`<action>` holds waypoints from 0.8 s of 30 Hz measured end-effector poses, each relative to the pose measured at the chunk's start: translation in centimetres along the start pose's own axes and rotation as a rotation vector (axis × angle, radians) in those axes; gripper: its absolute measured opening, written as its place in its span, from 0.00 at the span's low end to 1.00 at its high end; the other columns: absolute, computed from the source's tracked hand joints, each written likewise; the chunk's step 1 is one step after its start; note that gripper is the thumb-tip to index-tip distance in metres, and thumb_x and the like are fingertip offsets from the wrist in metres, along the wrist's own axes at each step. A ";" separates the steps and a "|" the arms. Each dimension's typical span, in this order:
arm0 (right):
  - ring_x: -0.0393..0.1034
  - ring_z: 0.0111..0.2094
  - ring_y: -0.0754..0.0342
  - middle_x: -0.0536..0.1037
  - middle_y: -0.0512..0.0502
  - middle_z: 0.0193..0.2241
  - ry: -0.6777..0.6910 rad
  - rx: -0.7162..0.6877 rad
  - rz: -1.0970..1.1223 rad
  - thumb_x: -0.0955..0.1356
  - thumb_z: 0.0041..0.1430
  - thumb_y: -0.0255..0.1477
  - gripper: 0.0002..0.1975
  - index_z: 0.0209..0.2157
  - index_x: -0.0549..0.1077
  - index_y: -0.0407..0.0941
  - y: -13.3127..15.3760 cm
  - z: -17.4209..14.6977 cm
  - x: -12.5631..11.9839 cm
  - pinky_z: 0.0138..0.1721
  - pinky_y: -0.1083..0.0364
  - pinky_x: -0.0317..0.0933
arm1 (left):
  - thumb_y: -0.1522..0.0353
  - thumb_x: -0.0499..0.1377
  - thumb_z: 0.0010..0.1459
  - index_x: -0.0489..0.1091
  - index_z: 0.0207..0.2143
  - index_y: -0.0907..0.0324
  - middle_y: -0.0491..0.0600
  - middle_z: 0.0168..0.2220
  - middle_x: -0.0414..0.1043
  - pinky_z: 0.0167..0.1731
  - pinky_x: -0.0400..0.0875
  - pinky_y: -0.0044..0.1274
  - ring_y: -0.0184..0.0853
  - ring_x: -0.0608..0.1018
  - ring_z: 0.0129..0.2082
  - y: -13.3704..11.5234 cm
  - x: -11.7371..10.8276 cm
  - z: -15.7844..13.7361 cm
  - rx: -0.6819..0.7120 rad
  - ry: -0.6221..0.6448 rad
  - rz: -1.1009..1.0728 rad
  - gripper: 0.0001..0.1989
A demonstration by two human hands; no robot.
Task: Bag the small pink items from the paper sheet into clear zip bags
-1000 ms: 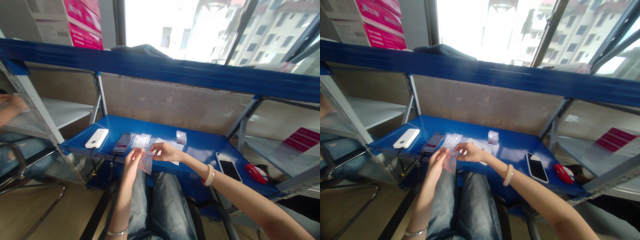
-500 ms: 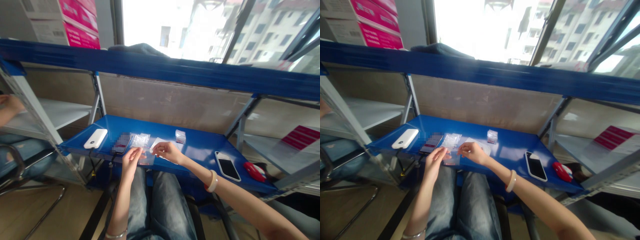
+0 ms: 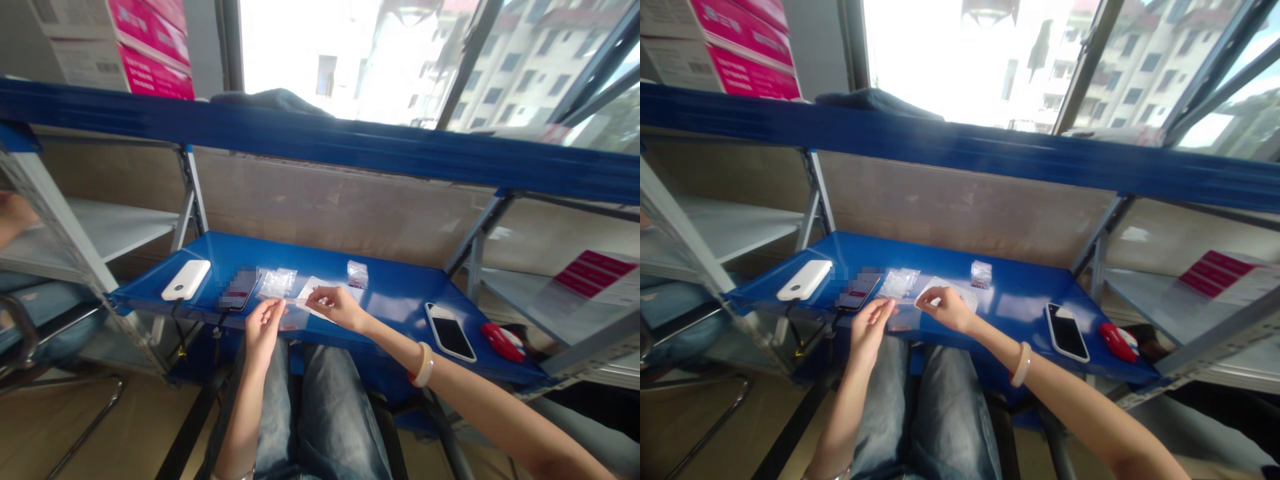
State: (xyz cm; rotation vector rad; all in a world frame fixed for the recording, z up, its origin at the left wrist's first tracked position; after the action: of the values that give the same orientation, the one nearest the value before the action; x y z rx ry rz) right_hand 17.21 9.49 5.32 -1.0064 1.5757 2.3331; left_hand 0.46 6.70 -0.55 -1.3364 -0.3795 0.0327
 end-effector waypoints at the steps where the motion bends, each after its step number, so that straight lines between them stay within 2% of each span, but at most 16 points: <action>1: 0.70 0.32 0.55 0.79 0.46 0.31 -0.001 0.008 -0.001 0.66 0.54 0.33 0.11 0.32 0.77 0.42 -0.1 0.0 0.0 0.31 0.58 0.60 | 0.60 0.63 0.49 0.73 0.33 0.62 0.50 0.31 0.77 0.33 0.73 0.24 0.37 0.79 0.34 -0.1 0.1 0.0 0.001 0.010 0.005 0.15; 4: 0.70 0.31 0.54 0.79 0.46 0.31 -0.005 0.038 -0.027 0.67 0.54 0.35 0.11 0.32 0.78 0.42 -0.6 -0.1 0.2 0.31 0.57 0.60 | 0.61 0.64 0.48 0.73 0.33 0.61 0.50 0.32 0.77 0.35 0.73 0.23 0.36 0.79 0.34 -0.2 0.5 -0.1 -0.021 0.084 0.001 0.13; 7: 0.71 0.31 0.54 0.79 0.46 0.30 -0.002 0.019 -0.032 0.67 0.54 0.34 0.11 0.31 0.78 0.42 -0.4 -0.3 0.4 0.31 0.57 0.60 | 0.61 0.65 0.47 0.74 0.32 0.61 0.50 0.31 0.77 0.32 0.74 0.23 0.37 0.79 0.34 0.0 1.1 -0.1 -0.054 0.172 -0.013 0.14; 11: 0.70 0.31 0.54 0.79 0.45 0.31 0.013 -0.042 0.001 0.67 0.55 0.32 0.10 0.32 0.77 0.41 0.4 -0.6 0.5 0.30 0.58 0.60 | 0.60 0.65 0.46 0.75 0.30 0.62 0.50 0.28 0.77 0.29 0.74 0.24 0.39 0.78 0.33 0.2 1.1 -0.2 -0.031 0.141 0.013 0.14; 17: 0.70 0.32 0.55 0.79 0.45 0.31 0.007 -0.068 0.018 0.66 0.56 0.31 0.09 0.33 0.76 0.41 0.9 -0.5 0.8 0.31 0.58 0.60 | 0.58 0.63 0.48 0.74 0.31 0.61 0.51 0.30 0.77 0.26 0.75 0.23 0.38 0.79 0.33 0.0 1.0 -0.4 -0.037 0.082 0.043 0.15; 24: 0.70 0.31 0.55 0.77 0.47 0.28 0.018 -0.044 0.032 0.66 0.56 0.32 0.09 0.32 0.74 0.42 0.6 -0.7 1.4 0.29 0.58 0.59 | 0.59 0.65 0.46 0.74 0.31 0.61 0.49 0.28 0.75 0.25 0.75 0.23 0.38 0.78 0.31 0.1 1.7 -0.4 -0.033 0.162 0.029 0.14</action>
State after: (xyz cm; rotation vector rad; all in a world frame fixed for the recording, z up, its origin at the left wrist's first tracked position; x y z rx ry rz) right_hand 16.17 8.34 4.82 -1.0222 1.5644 2.3970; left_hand 2.22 6.74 -0.33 -1.3666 -0.2239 -0.0578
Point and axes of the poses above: each hand's wrist, its own z-axis towards the middle knuckle, its own x-axis out of the palm, y = z × x, the point moved 6 cm from there along z, towards the middle knuckle
